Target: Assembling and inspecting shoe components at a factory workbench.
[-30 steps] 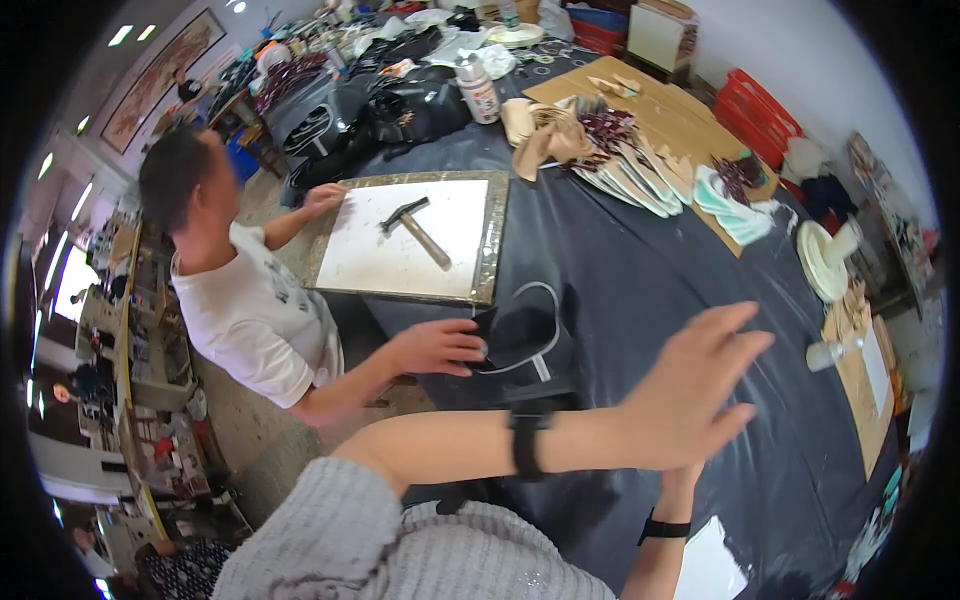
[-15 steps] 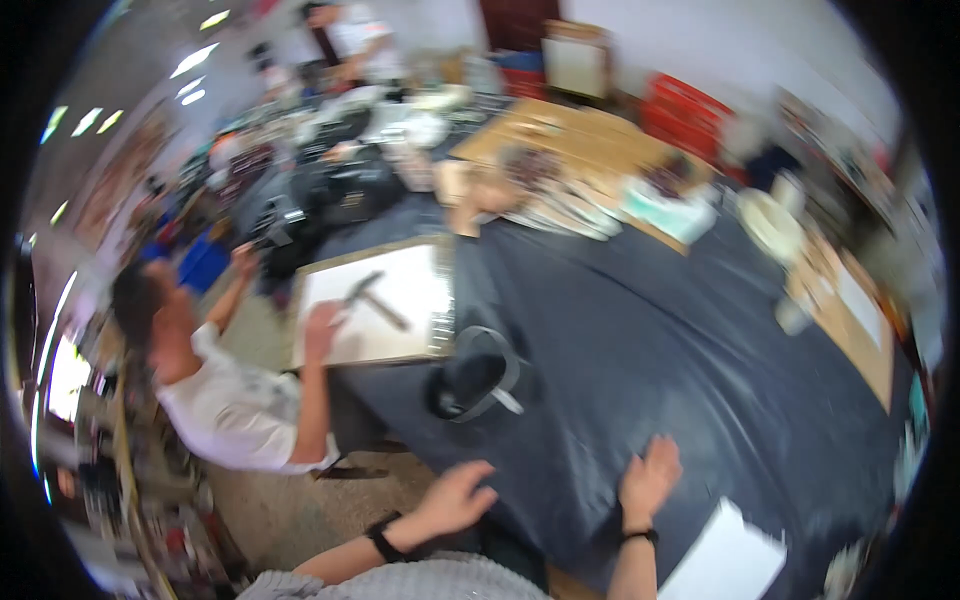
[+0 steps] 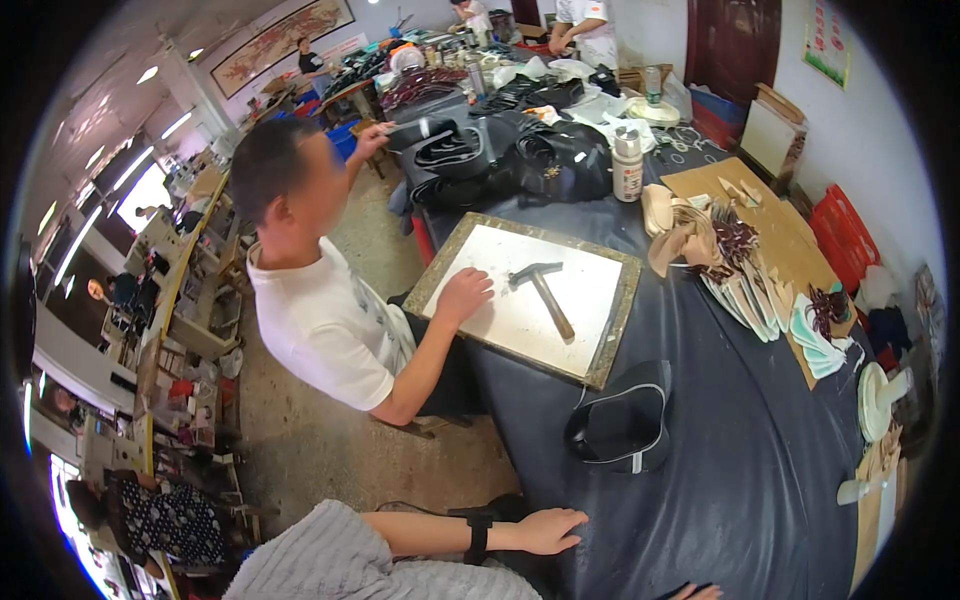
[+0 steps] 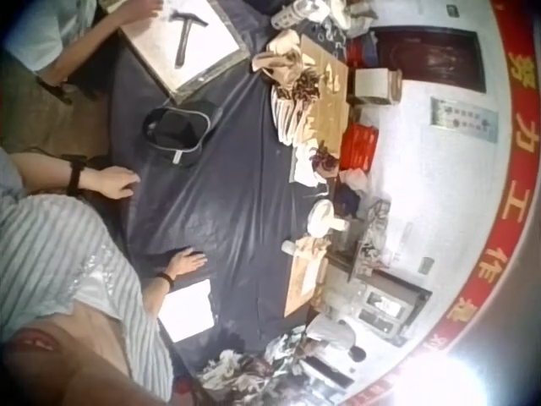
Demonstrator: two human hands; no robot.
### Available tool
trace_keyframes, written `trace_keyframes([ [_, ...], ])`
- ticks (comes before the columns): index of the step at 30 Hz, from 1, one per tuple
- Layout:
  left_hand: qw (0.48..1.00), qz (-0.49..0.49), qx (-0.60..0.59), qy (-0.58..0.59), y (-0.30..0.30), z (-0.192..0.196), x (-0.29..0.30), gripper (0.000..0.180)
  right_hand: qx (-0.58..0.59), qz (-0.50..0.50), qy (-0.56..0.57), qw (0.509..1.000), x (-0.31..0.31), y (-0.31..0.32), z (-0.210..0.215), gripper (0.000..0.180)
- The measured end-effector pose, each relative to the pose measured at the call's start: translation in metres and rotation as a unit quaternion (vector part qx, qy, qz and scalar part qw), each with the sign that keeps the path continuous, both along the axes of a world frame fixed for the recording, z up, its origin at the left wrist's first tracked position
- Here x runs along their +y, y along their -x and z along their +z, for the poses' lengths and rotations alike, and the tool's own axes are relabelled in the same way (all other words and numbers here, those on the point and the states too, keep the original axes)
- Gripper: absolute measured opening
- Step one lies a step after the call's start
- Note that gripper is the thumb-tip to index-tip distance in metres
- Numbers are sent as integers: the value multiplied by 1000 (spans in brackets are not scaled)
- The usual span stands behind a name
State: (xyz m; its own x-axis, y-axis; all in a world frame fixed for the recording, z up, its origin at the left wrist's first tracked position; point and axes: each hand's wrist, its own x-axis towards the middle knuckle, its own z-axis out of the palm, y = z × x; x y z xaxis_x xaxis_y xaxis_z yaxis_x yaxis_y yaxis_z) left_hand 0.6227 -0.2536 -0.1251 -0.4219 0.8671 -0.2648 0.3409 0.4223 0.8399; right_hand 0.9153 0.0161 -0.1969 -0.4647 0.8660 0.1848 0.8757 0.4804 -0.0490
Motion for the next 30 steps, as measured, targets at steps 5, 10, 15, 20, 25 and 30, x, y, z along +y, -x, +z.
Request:
trace_keyframes([
  [5,999,-34,-17,-31,-9,-9,15,39,51,-36,-122,991,-29,2,23,63],
  [10,998,-57,-34,11,-35,-14,33,36,56,-5,-187,981,-27,-9,12,58],
  [15,994,-71,-71,33,-71,-7,44,32,32,2,-136,990,-19,-23,7,56],
  [20,998,-50,-49,1,-78,-8,39,31,66,38,-154,985,4,-13,8,54],
  [25,997,32,-61,30,-67,-6,20,31,-104,-37,13,994,20,1,-8,54],
  [30,994,49,-87,39,-61,-9,-1,34,36,62,-45,996,24,5,-31,52],
])
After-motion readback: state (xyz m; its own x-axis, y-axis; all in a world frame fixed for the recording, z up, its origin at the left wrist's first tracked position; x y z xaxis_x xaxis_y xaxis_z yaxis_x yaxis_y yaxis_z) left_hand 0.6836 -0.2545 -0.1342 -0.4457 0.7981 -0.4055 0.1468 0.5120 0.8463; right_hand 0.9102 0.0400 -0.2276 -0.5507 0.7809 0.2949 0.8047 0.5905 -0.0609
